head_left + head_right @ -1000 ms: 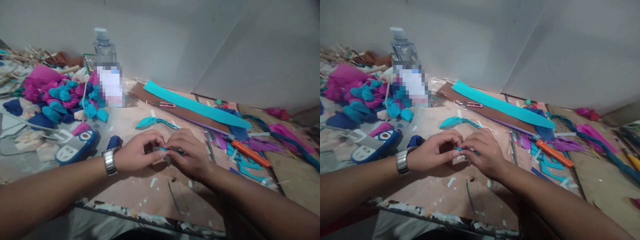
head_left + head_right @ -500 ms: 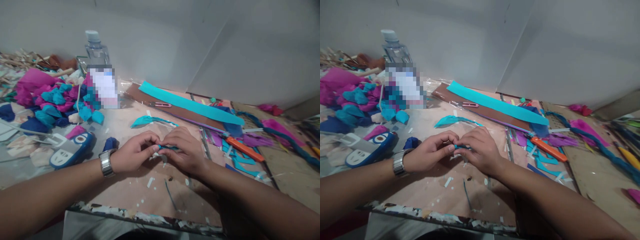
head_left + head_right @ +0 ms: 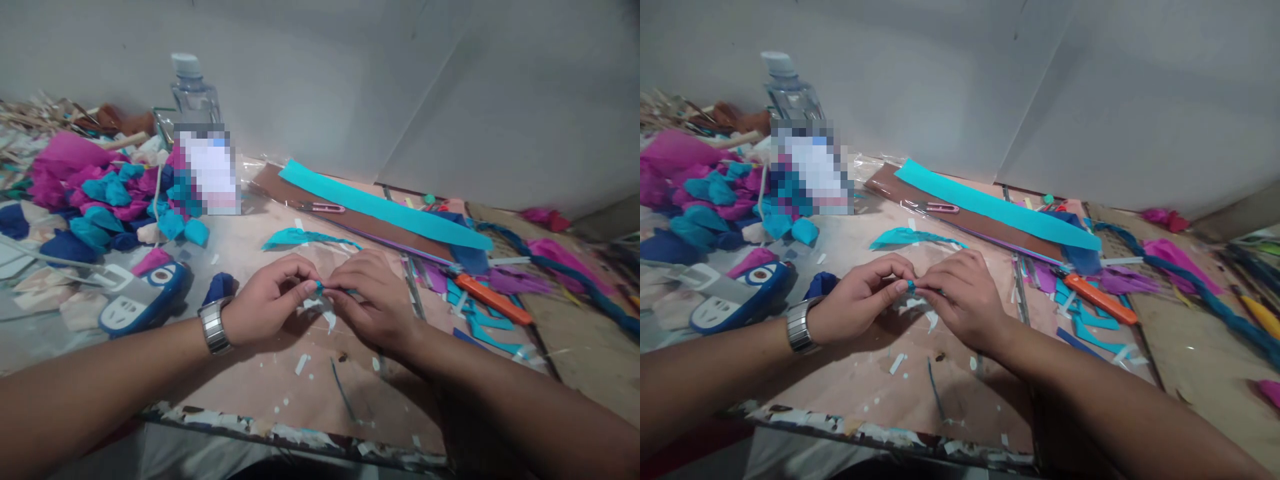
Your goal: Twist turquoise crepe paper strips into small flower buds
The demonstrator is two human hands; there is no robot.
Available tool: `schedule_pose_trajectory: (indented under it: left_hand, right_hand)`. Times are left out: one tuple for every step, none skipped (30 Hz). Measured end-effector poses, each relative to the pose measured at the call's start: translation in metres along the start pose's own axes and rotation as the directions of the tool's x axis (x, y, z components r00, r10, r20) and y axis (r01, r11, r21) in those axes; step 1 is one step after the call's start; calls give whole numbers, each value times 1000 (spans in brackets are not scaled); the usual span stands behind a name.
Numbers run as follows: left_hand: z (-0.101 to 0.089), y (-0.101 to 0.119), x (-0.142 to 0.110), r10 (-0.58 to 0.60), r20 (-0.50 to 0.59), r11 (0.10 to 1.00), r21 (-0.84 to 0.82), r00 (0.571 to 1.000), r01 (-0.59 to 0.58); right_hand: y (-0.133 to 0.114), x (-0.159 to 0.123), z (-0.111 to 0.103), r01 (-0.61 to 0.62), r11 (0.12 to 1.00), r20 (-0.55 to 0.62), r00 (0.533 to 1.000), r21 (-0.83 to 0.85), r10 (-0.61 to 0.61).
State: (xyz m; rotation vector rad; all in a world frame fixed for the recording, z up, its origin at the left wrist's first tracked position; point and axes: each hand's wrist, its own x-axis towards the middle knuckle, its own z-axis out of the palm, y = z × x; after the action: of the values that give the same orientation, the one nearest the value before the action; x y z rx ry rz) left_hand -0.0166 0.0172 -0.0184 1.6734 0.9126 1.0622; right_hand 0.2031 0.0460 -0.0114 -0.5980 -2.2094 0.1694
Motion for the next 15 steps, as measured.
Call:
schedule_pose_trajectory:
  left_hand:
    - [0,-1,0,16,-13,1000,20,1000,-16]
    - [1,-1,-1,30,-23,999,36,999,-29]
    - [1,-2,-1,43,-33,998,49,999,-42]
    - [1,-3,-1,55,-39,997,62,998,-53]
    - [1,-3,-1,66,-46,995,73,997,-62]
    - [2,-4,-1,76,-54,994,82,996,-71]
    - [2,-4,-1,83,-64,993,90,994,-77]
    - [2,-4,-1,89,-75,992,98,993,-82]
    - [2,-4,-2,96,-88,990,107,991,-87]
    - [2,-4,-2,102,-100,989,117,990,-90]
    - [2,-4,-2,105,-109,988,126,988,-91]
    - [2,-4,-2,106,-115,987,136,988,-90]
    - [2,-4,-3,105,-118,985,146,987,-88]
    - [2,-4,-3,102,-119,984,154,988,-84]
    - [3,-3,-4,96,-119,984,160,988,-76]
  right_hand:
    - [-1,0,0,-6,1000,8,1000,-23,6]
    - [-1,0,-1,-12,999,20,1000,-50,13]
    - [-2,0,-1,-19,997,34,999,-78,22]
    - [-3,0,-1,-26,994,48,998,-102,31]
    - [-4,1,0,-30,992,62,997,-122,38]
    - [-5,1,0,-33,990,71,997,-138,43]
    - [-5,1,1,-34,988,77,996,-150,46]
    - [-6,1,1,-34,987,80,996,-160,47]
    - [-6,1,2,-32,986,82,996,-166,46]
    - [-6,1,2,-30,985,83,996,-171,45]
    - [-6,1,3,-30,984,84,995,-175,45]
    - [-6,1,3,-32,984,83,995,-177,47]
    - [-6,0,3,-35,983,83,995,-177,51]
    - [-6,1,4,-41,983,83,995,-177,57]
    - [-6,1,4,-47,983,83,995,-176,62]
